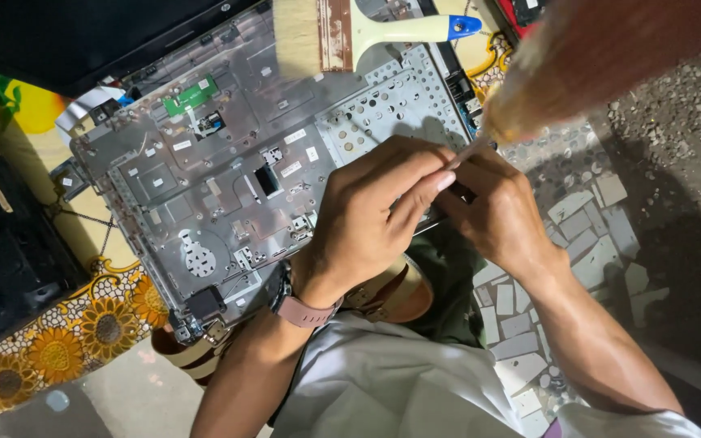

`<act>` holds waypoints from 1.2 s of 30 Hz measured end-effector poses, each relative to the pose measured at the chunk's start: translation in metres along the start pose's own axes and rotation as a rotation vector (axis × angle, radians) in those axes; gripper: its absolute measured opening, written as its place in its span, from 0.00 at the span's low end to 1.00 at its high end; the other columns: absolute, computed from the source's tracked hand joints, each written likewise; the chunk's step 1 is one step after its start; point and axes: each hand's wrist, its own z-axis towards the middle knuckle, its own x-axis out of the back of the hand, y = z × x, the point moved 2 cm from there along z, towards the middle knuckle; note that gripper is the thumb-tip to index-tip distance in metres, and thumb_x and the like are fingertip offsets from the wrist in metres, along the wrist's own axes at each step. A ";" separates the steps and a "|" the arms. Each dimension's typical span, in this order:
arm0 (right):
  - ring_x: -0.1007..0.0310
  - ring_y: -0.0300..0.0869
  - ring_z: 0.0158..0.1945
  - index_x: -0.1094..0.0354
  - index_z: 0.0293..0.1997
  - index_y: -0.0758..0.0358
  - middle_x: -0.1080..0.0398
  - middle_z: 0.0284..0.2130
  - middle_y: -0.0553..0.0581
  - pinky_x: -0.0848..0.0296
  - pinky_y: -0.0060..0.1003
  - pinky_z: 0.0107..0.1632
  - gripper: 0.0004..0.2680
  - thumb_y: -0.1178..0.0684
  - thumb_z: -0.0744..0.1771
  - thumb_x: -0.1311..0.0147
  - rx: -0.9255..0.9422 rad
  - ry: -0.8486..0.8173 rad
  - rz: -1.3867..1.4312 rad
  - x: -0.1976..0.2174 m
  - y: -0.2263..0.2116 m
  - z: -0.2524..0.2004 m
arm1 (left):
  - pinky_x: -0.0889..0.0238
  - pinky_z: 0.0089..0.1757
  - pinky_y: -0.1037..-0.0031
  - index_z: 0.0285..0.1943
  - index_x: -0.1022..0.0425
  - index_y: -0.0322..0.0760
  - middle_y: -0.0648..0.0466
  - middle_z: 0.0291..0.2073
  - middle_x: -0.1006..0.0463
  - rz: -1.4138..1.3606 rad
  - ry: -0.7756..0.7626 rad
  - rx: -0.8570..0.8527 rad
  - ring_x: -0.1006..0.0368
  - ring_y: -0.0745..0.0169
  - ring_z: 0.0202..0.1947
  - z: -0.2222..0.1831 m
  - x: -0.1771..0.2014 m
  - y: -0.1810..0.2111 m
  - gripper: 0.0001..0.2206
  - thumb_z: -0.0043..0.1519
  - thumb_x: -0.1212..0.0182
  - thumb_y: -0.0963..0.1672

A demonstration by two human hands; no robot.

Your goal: Disassembling a laptop by removing screws with a screwdriver and cleaning the internal components with a brush.

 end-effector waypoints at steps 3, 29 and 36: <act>0.47 0.48 0.26 0.36 0.31 0.70 0.36 0.22 0.61 0.44 0.45 0.29 0.06 0.63 0.68 0.43 -0.137 0.004 -0.049 -0.005 0.014 -0.012 | 0.27 0.46 0.67 0.47 0.26 0.25 0.44 0.41 0.21 -0.005 0.020 -0.019 0.23 0.49 0.40 -0.002 -0.002 0.000 0.06 0.70 0.46 0.38; 0.30 0.50 0.43 0.28 0.47 0.74 0.26 0.41 0.67 0.32 0.42 0.41 0.03 0.63 0.75 0.43 -0.115 0.301 -0.133 0.043 0.057 0.009 | 0.13 0.40 0.70 0.48 0.32 0.25 0.37 0.44 0.22 -0.112 0.392 0.090 0.15 0.45 0.41 -0.026 0.021 -0.012 0.03 0.71 0.49 0.36; 0.22 0.53 0.43 0.22 0.49 0.72 0.23 0.43 0.70 0.20 0.45 0.43 0.04 0.64 0.70 0.38 -0.290 0.177 -0.054 0.030 0.104 0.038 | 0.32 0.29 0.80 0.48 0.36 0.32 0.46 0.41 0.22 -0.132 0.331 0.280 0.17 0.59 0.29 -0.026 0.020 0.000 0.08 0.73 0.54 0.44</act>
